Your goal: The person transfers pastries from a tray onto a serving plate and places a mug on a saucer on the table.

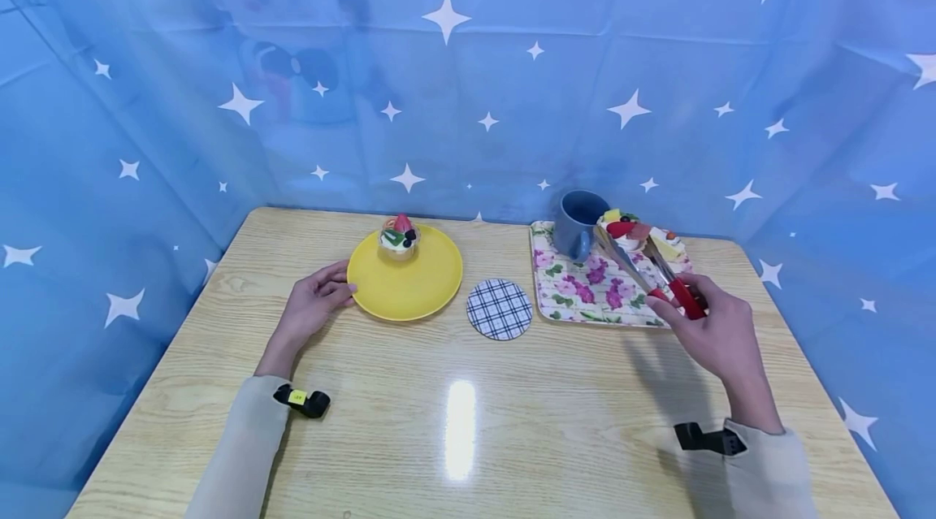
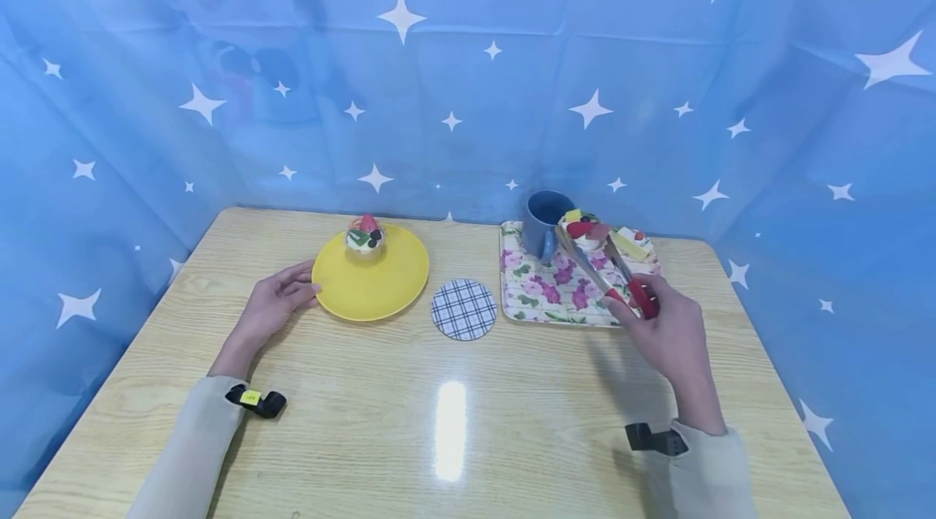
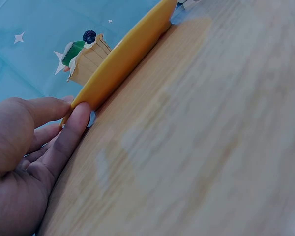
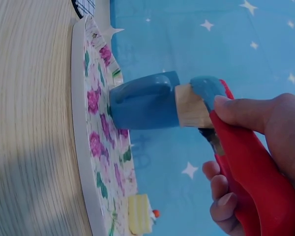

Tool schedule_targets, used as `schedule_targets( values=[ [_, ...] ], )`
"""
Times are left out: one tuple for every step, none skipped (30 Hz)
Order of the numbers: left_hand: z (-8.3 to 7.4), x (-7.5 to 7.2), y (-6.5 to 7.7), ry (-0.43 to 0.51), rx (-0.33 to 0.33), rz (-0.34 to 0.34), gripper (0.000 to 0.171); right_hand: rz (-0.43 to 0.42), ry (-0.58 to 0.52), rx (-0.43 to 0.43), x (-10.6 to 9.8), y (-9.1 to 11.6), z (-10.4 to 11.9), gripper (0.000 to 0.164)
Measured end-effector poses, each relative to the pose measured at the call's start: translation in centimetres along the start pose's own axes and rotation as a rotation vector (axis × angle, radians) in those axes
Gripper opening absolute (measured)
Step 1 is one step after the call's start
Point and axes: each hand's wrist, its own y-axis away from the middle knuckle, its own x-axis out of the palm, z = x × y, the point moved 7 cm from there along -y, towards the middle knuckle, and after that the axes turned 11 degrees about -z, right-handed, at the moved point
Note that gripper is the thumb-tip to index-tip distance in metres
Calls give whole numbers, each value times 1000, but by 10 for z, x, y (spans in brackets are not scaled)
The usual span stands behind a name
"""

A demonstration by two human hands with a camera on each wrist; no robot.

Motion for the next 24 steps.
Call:
schedule_targets(
  values=[
    [0,0,0,-2,0,-1,59,-2,-3,-3,0,0,1,64],
    [0,0,0,-3,0,-2,59,-7,-6,-7,0,0,2,63],
    [0,0,0,-5,-1,-3,59,-12,-10,-12,0,1,3,63],
    [0,0,0,-6,-1,-4,59,-18,-16,-17,0,1,4,62],
    [1,0,0,-6,-1,-5,59,-23,-23,-22,0,1,5,61],
    [1,0,0,-7,0,-5,59,-30,-29,-28,0,1,7,60],
    [1,0,0,-8,1,-6,59,-36,-35,-34,0,2,8,59],
    [1,0,0,-7,2,-6,59,-40,-39,-41,0,2,9,58],
    [1,0,0,-6,4,-5,59,-42,-40,-47,0,2,11,58],
    [0,0,0,-5,5,-4,59,-41,-41,-50,0,2,12,58],
    [0,0,0,-4,6,-3,60,-39,-39,-52,1,2,13,58],
    [0,0,0,-4,7,-3,60,-37,-36,-54,1,2,14,58],
    [0,0,0,-4,7,-2,60,-34,-34,-56,1,2,15,58],
    [0,0,0,-4,7,-2,60,-31,-33,-58,2,2,17,59],
    [0,0,0,-3,6,-2,60,-30,-32,-61,2,2,18,59],
    [0,0,0,-5,6,-3,60,-27,-32,-62,3,2,18,59],
    [0,0,0,-5,4,-3,60,-27,-31,-65,4,2,19,59],
    [0,0,0,-6,3,-4,59,-26,-32,-68,5,2,20,60],
    [0,0,0,-7,2,-4,59,-24,-34,-71,5,3,21,60],
    [0,0,0,-6,1,-5,59,-22,-35,-73,6,3,22,60],
    [0,0,0,-6,0,-5,59,-19,-35,-72,7,3,22,60],
    [0,0,0,-7,-2,-6,59,-15,-36,-71,8,3,22,60],
    [0,0,0,-7,-3,-5,59,-9,-36,-70,9,3,23,60],
    [1,0,0,-7,-5,-5,59,-4,-36,-68,10,4,23,61]
  ],
)
